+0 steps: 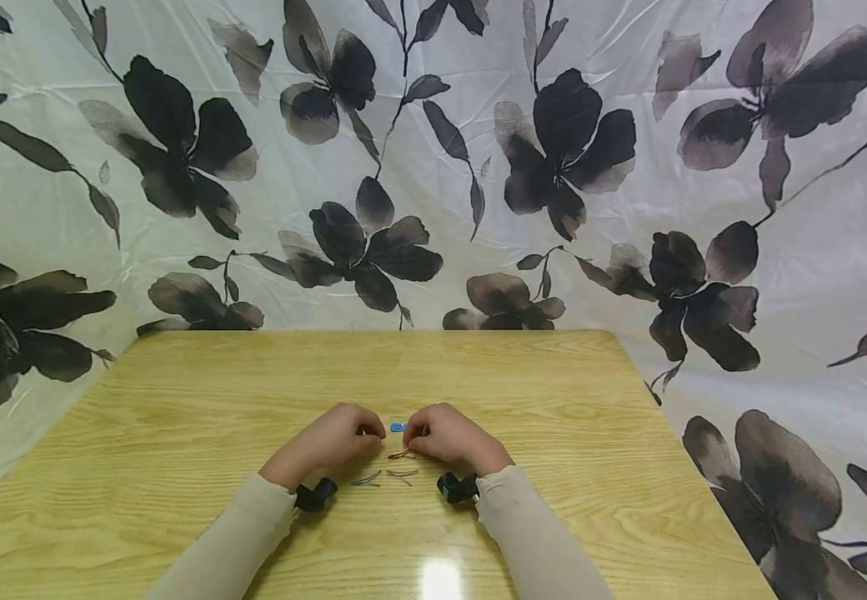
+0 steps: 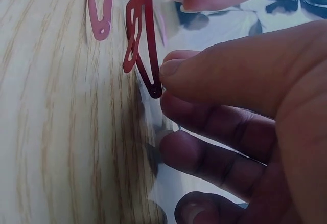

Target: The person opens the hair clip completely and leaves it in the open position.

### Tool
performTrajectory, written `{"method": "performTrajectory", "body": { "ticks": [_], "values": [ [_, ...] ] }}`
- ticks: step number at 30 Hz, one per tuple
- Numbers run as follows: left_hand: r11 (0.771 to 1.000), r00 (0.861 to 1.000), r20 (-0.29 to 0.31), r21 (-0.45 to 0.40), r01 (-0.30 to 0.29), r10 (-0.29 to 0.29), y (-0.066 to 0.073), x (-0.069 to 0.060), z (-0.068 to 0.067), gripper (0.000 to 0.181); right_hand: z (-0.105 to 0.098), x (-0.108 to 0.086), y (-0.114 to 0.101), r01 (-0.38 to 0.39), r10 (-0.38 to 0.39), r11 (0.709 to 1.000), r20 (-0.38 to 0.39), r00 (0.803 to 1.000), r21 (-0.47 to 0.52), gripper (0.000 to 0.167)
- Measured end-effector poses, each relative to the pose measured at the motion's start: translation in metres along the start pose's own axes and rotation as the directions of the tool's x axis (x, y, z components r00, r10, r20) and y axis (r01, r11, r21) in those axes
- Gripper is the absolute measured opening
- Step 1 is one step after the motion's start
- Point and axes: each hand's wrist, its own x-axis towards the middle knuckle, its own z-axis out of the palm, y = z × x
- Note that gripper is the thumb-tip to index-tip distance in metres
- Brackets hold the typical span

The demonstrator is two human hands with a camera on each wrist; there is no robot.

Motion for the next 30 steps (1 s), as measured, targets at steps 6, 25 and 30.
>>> {"method": "performTrajectory", "body": {
  "ticks": [6,25,30],
  "values": [
    [0.999,0.999,-0.009,0.009,0.035,-0.035,-0.001,-0.001,-0.005,0.013,0.0,0.001,-0.004,-0.003,0.004,1.0,-0.01,1.0,0.022,0.01],
    [0.993,0.993,0.002,0.001,0.116,-0.116,-0.001,-0.007,-0.017,0.007,0.006,0.013,-0.016,-0.014,0.015,1.0,-0.029,0.999,0.028,0.01],
    [0.988,0.988,0.005,0.005,0.154,-0.154,-0.003,-0.009,-0.019,0.007,0.008,0.017,-0.019,-0.003,0.003,1.0,-0.034,0.999,-0.001,0.011]
  ]
}}
